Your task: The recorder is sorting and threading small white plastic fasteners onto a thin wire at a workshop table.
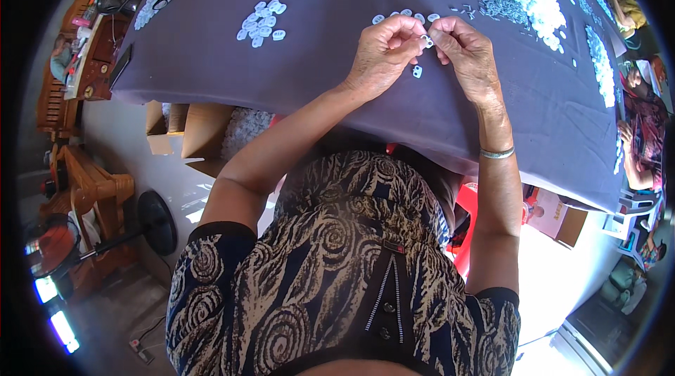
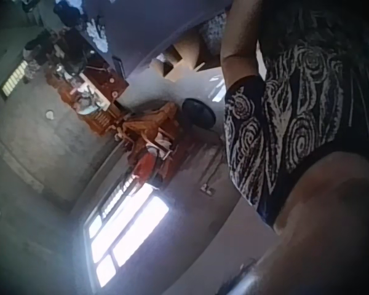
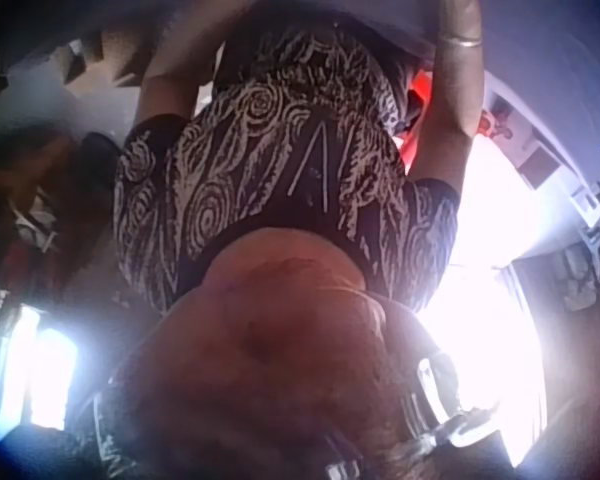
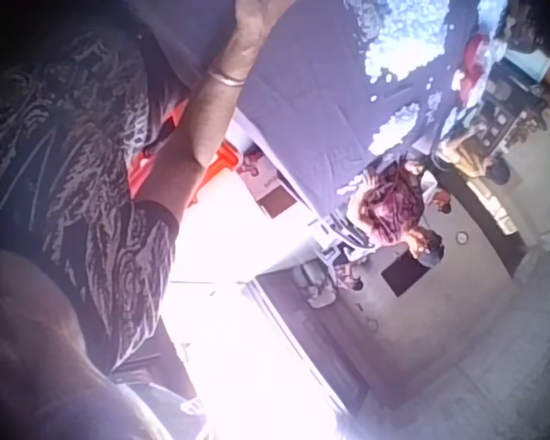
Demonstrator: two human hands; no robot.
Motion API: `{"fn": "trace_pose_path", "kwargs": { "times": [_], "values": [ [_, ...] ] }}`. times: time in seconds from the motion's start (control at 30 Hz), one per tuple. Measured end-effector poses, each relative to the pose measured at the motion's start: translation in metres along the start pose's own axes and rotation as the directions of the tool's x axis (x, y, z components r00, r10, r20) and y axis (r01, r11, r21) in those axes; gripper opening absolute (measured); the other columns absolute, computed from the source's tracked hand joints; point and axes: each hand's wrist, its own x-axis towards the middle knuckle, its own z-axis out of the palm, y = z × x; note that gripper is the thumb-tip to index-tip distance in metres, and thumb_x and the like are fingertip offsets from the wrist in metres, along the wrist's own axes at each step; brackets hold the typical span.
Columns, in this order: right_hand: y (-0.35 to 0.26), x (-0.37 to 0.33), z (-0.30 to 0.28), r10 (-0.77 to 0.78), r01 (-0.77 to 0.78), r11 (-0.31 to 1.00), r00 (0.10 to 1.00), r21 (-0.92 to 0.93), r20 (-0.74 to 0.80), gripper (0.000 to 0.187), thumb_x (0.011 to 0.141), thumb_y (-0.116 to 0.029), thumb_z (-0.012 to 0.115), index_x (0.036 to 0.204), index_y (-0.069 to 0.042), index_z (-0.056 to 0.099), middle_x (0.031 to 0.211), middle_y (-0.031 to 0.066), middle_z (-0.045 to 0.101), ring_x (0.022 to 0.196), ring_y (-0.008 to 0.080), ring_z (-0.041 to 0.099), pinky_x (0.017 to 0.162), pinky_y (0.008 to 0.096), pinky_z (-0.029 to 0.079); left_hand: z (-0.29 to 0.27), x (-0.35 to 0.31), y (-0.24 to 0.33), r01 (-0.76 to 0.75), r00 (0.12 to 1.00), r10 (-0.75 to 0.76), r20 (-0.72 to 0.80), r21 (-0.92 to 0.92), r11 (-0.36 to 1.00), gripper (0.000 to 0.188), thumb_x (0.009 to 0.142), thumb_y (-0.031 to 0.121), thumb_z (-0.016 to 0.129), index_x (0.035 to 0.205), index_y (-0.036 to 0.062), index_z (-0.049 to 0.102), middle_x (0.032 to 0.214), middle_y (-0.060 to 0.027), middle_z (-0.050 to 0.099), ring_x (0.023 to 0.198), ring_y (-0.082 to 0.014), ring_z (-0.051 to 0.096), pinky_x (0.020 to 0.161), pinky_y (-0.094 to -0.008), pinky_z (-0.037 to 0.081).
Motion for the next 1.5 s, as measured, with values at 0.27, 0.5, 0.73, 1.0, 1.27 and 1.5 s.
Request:
{"fn": "trace_pose_path", "kwargs": {
  "times": [0.27,0.5,0.73,1.0,1.27,1.5],
  "values": [
    [0.002,0.001,0.003,-0.043,0.043,0.998,0.999,-0.042,0.001,0.014,0.091,-0.016,0.060,0.091,-0.002,0.063,0.070,-0.0025,0.055,0.061,0.0038,0.049,0.055,0.0198,0.043,0.001,0.000,-0.005,-0.023,0.999,0.022,-0.037,-0.035,0.999,0.012,0.084,-0.002,0.061,0.095,0.0030,0.059,0.081,-0.0003,0.058,0.070,-0.0042,0.055,0.059,-0.0218,0.051],
    [0.002,0.001,0.006,-0.046,0.046,0.994,0.999,-0.100,-0.004,0.013,0.090,-0.014,0.059,0.089,-0.001,0.062,0.068,-0.0010,0.055,0.058,0.0045,0.050,0.052,0.0206,0.045,0.005,-0.003,-0.006,-0.055,0.997,0.048,-0.064,-0.119,0.991,0.017,0.083,-0.005,0.059,0.098,0.0024,0.055,0.082,-0.0020,0.057,0.073,-0.0057,0.056,0.061,-0.0231,0.054],
    [-0.005,-0.002,0.015,-0.026,0.019,0.986,0.999,-0.166,-0.039,0.013,0.093,-0.013,0.055,0.089,-0.001,0.059,0.063,-0.0024,0.052,0.052,0.0041,0.046,0.048,0.0196,0.040,0.004,-0.004,-0.008,-0.044,0.995,0.034,-0.098,-0.105,0.993,0.020,0.084,-0.006,0.059,0.101,0.0020,0.053,0.087,-0.0059,0.056,0.076,-0.0122,0.057,0.065,-0.0295,0.055],
    [-0.002,-0.003,0.016,0.026,-0.021,0.999,0.983,0.032,-0.179,0.019,0.093,-0.020,0.052,0.094,-0.002,0.056,0.066,0.0014,0.053,0.054,0.0075,0.049,0.048,0.0231,0.042,0.004,0.001,-0.007,-0.115,0.985,0.099,-0.141,-0.110,0.987,0.020,0.082,-0.008,0.059,0.097,0.0047,0.055,0.085,-0.0033,0.057,0.071,-0.0088,0.056,0.060,-0.0245,0.053],
    [0.013,0.002,0.036,-0.211,0.139,0.954,0.941,-0.265,-0.265,0.013,0.086,-0.013,0.056,0.092,-0.003,0.061,0.067,0.0115,0.065,0.059,0.0184,0.064,0.056,0.0320,0.051,-0.010,0.003,-0.010,-0.150,0.967,0.146,-0.209,-0.001,0.989,0.017,0.085,-0.003,0.059,0.101,0.0032,0.057,0.084,-0.0039,0.059,0.068,-0.0103,0.055,0.062,-0.0245,0.048],
    [0.025,0.002,0.052,-0.288,0.195,0.946,0.873,-0.259,-0.394,0.013,0.081,-0.010,0.057,0.086,0.001,0.058,0.076,0.0217,0.063,0.072,0.0365,0.064,0.063,0.0405,0.052,-0.025,0.005,-0.021,-0.079,0.986,0.070,-0.151,-0.048,0.996,0.021,0.087,-0.007,0.053,0.107,-0.0005,0.056,0.103,-0.0087,0.059,0.092,-0.0156,0.058,0.079,-0.0275,0.050]
  ]
}}
